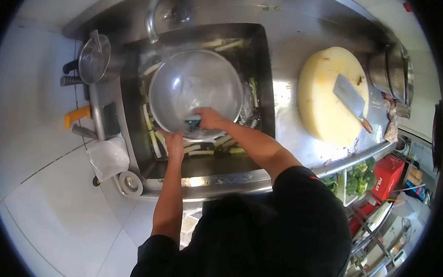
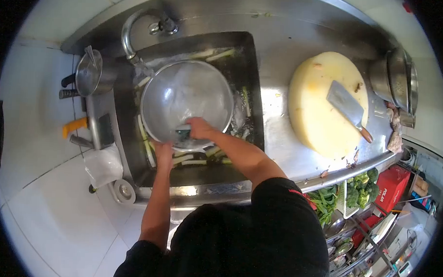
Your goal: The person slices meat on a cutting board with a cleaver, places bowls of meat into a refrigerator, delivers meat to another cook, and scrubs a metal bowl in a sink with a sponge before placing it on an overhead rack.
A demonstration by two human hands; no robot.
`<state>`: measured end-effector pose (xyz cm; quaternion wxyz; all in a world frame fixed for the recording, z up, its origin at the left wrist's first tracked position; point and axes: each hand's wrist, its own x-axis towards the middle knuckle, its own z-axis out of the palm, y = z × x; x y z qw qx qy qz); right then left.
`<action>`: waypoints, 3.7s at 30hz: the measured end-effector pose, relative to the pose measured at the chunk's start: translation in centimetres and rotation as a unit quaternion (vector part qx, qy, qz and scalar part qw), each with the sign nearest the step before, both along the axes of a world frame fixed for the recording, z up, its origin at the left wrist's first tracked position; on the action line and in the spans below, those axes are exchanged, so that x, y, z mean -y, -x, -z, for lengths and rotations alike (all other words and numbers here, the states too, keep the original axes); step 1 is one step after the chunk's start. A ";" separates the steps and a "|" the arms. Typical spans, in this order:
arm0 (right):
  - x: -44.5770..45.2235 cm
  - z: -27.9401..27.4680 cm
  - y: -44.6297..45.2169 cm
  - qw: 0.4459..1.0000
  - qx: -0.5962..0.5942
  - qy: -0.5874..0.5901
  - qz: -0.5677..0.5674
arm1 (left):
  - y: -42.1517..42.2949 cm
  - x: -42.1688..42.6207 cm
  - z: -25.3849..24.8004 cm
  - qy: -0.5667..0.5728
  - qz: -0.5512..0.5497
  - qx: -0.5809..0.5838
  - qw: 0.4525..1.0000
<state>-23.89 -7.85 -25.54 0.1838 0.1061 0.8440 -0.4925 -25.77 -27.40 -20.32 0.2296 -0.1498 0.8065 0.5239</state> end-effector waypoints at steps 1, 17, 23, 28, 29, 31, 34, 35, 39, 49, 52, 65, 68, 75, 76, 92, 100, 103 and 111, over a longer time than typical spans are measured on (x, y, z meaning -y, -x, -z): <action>-1.8 -1.5 -1.0 0.999 0.031 -0.025 0.015 | -0.7 -0.3 -0.7 0.171 0.095 -0.153 0.969; -13.2 -24.2 -11.0 0.832 -0.163 0.216 0.485 | 1.4 -13.1 -13.6 0.149 0.546 -0.215 0.796; -7.4 -22.4 -7.8 0.828 -0.412 -0.044 0.378 | 3.6 -12.7 -18.3 -0.354 0.287 0.143 0.878; -10.2 -20.0 0.0 0.850 -0.445 -0.118 0.255 | 0.3 -7.1 -16.6 -0.294 0.272 0.097 0.911; -12.1 -20.6 1.6 0.894 -0.257 0.066 0.360 | -0.8 -6.0 -18.1 -0.270 0.289 0.105 0.913; -17.2 -15.8 7.0 0.941 -0.201 0.099 0.255 | -1.8 -5.2 -19.2 -0.264 0.279 0.102 0.918; -11.7 -17.7 8.5 0.946 -0.216 -0.024 0.241 | 0.1 -6.8 -18.2 -0.286 0.131 0.062 0.947; -7.7 -21.3 6.0 0.947 -0.202 -0.042 0.247 | 1.8 -5.8 -15.1 -0.366 0.102 0.069 0.922; 2.4 -14.2 -1.3 0.746 -0.382 0.144 0.526 | 5.9 -3.2 -13.9 -0.445 -0.038 0.068 0.892; -6.7 -16.9 12.1 0.941 -0.171 0.016 0.293 | 8.1 -8.1 -14.7 -0.337 0.024 0.101 0.936; -0.8 -19.0 6.7 0.884 -0.322 -0.064 0.333 | 9.5 -11.0 -14.6 -0.374 -0.109 0.111 0.914; -9.0 -4.3 7.3 0.743 0.045 0.512 0.429 | 3.3 5.7 -16.5 -0.222 -0.105 0.027 0.969; -8.2 -10.1 12.1 0.942 -0.062 0.148 0.296 | 3.0 4.3 -15.8 -0.153 -0.080 -0.015 0.985; 4.5 -22.3 7.0 0.924 -0.334 -0.128 0.135 | 4.0 1.1 -14.5 -0.126 -0.112 -0.030 0.985; 5.1 -22.7 7.0 0.926 -0.334 -0.142 0.107 | 3.8 1.8 -14.3 -0.123 -0.114 -0.022 0.986; -4.1 -21.5 17.8 0.983 -0.004 0.141 0.116 | 7.7 7.4 -15.5 -0.302 -0.228 0.021 0.925; -13.7 -7.3 4.4 0.809 0.037 0.410 0.420 | 13.2 5.6 -3.5 -0.470 -0.146 0.133 0.860; -14.2 -14.9 2.3 0.681 0.079 0.545 0.483 | 14.4 1.1 -3.1 -0.358 -0.167 0.098 0.914; -11.7 -21.1 -4.5 0.718 -0.130 0.311 0.609 | 18.7 -8.7 -4.0 -0.296 0.000 0.176 0.939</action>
